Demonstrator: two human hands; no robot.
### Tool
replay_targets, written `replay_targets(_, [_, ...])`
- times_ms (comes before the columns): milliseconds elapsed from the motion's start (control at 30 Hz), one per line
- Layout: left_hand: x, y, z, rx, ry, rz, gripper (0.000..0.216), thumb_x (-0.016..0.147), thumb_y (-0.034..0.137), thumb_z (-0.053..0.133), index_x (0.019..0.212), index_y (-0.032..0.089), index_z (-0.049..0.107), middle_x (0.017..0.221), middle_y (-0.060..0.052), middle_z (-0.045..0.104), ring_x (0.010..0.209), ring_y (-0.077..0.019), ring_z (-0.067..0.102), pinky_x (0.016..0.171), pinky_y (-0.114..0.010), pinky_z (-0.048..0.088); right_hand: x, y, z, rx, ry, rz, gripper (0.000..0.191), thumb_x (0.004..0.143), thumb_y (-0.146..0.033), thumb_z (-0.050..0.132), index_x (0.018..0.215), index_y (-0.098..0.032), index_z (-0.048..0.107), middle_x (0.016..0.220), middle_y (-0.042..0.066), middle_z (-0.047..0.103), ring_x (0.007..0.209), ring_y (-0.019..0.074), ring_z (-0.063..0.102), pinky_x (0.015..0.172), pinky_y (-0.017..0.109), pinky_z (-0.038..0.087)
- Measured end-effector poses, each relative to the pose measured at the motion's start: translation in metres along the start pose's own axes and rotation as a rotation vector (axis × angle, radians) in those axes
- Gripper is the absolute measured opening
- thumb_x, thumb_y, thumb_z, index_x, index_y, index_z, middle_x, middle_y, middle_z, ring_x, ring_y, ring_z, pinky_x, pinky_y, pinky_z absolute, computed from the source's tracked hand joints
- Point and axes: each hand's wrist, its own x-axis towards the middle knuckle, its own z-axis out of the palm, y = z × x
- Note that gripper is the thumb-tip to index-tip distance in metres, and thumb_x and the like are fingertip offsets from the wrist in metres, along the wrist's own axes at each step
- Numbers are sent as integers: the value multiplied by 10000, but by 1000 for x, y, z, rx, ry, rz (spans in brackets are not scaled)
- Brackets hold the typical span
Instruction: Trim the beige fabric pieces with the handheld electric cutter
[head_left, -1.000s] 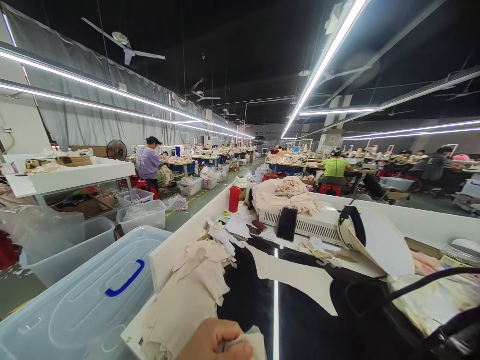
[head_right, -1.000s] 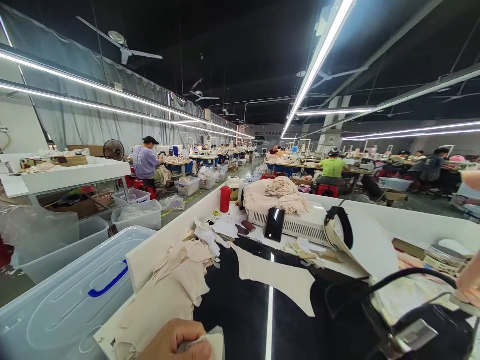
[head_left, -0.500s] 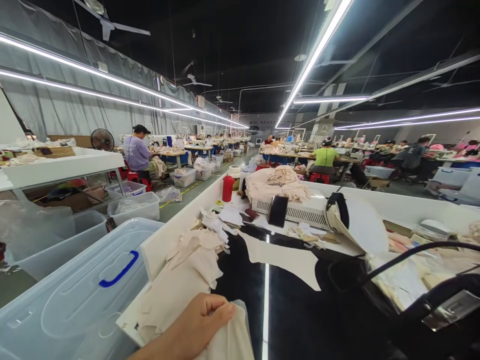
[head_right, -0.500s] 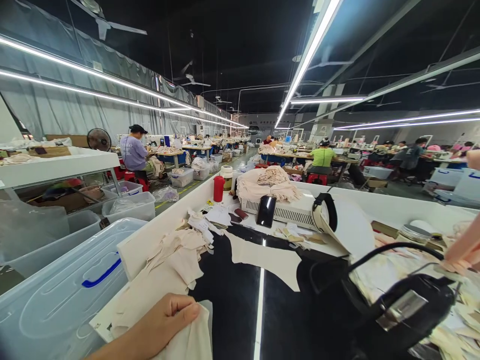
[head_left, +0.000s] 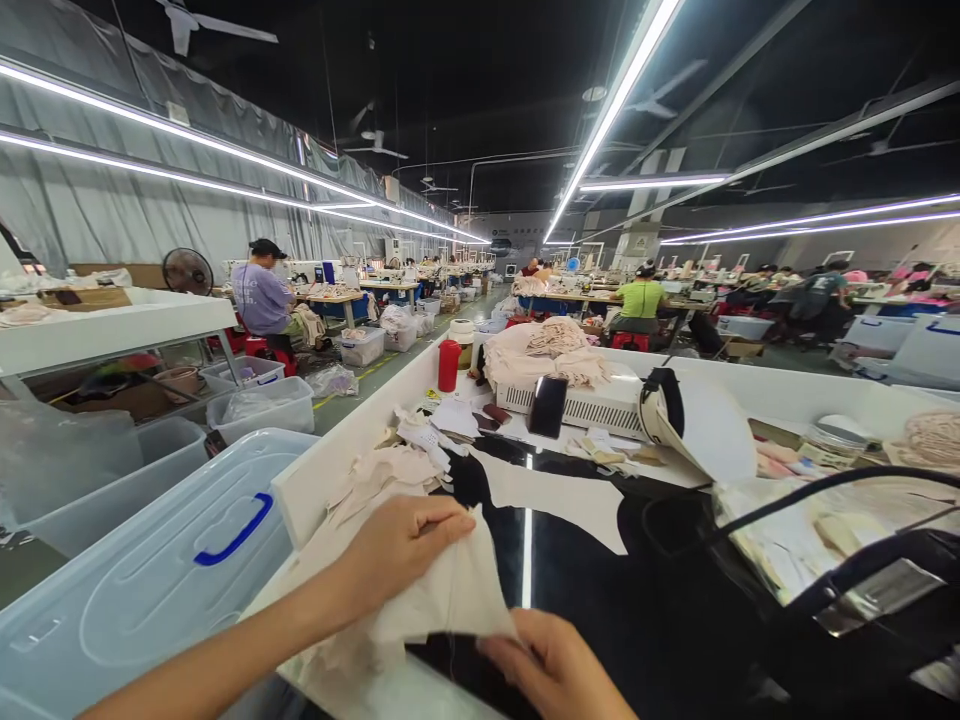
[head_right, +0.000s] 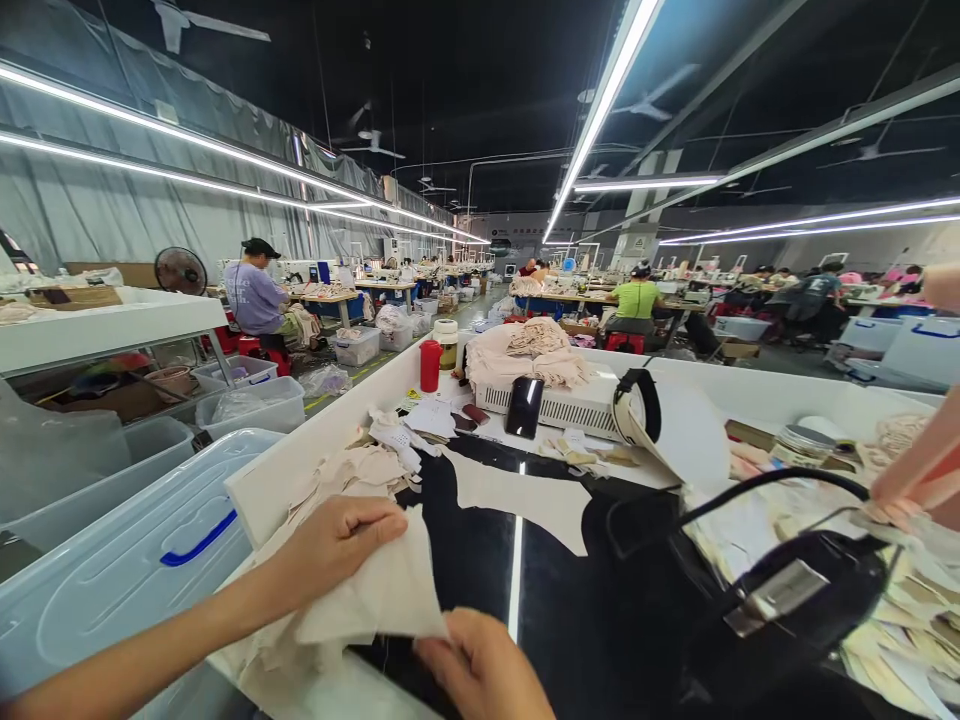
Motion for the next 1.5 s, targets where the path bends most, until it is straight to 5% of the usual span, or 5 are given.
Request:
replay_targets(233, [0, -21, 55, 761, 97, 806, 393, 1168, 477, 365, 1051, 227, 645, 749, 46, 612, 581, -164, 527, 512, -329, 299, 26, 38, -50, -501, 368, -31, 461, 993, -158, 375, 1288, -257, 715, 1173, 71, 759, 1080, 249, 730, 930, 349, 562])
replay_targets(467, [-34, -77, 115, 895, -47, 778, 377, 957, 520, 789, 938, 207, 580, 811, 36, 647, 661, -172, 583, 567, -334, 377, 28, 69, -62, -822, 442, 130, 609, 876, 63, 388, 1291, -181, 760, 1118, 157, 764, 1017, 337, 731, 836, 410, 588])
replay_targets(667, [-42, -84, 110, 841, 1, 801, 191, 1013, 353, 720, 994, 194, 616, 851, 17, 658, 710, -157, 574, 644, -317, 397, 20, 57, -63, -813, 440, 67, 620, 904, 105, 395, 1374, -156, 705, 1367, 184, 689, 1249, 359, 651, 1025, 486, 539])
replay_targets(1033, [-48, -84, 132, 708, 207, 813, 229, 1135, 254, 488, 1081, 205, 704, 1124, 1, 741, 862, -147, 646, 686, -286, 467, 28, 40, -14, -580, 236, -79, 306, 953, -75, 699, 1177, -265, 787, 995, 42, 729, 964, 262, 705, 854, 361, 545])
replay_targets(1500, [-58, -93, 144, 656, 252, 740, 222, 1116, 206, 499, 1104, 234, 719, 1172, 33, 770, 911, -142, 672, 668, -274, 504, 20, 41, -37, -135, 376, -23, 296, 1049, -366, 438, 857, -236, 622, 828, 24, 654, 796, 209, 639, 732, 297, 492])
